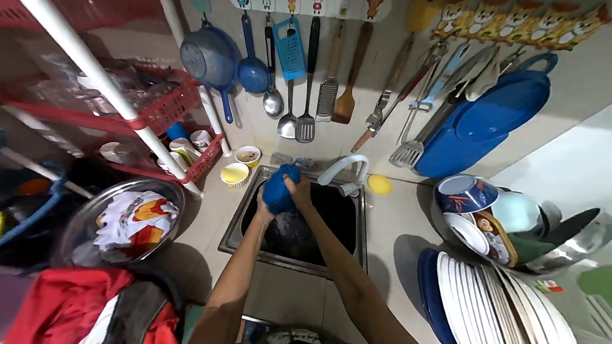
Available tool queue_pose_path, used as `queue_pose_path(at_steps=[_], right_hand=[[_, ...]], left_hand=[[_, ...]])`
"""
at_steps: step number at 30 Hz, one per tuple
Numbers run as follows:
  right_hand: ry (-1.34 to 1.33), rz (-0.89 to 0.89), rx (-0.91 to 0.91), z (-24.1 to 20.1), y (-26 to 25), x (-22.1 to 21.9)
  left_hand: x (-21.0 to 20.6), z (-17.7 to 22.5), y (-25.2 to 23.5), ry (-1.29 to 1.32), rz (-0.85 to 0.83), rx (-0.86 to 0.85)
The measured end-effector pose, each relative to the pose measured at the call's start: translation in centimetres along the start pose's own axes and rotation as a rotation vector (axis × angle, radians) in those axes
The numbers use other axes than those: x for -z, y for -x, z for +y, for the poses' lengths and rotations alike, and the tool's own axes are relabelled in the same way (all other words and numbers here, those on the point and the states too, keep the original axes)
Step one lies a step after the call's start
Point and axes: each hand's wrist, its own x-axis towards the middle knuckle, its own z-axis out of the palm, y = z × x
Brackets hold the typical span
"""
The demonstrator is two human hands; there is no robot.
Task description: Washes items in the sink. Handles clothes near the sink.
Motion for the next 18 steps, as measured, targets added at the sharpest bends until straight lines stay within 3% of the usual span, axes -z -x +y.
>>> queue_pose_path(at_steps=[5, 9, 12, 14, 18], right_hand=[[-0.588, -0.121, -0.290, 1.5, -1.8, 0.2], [-0.800, -0.252, -0.457, 0.6, -2.0, 1.1], [-0.884, -0.287, -0.400, 0.0, -1.5, 1.2], [-0.856, -0.186, -0.319, -0.7, -1.0, 0.7], [-0.768, 0.019, -0.169, -1.2, -2.0, -0.6]], left_hand=[[-0.3, 1.3, -0.9, -0.220, 0.007, -0.264], [-0.1, 3.2, -1.7, -0.532, 0.013, -0.380], [-0.7, 4.0, -2.3, -0.609, 0.016, -0.473], [-1.3, 4.3, -2.6, -0.549, 0.002, -0.489], [-2.6, 4.2, -0.9, -0.355, -0.025, -0.347]])
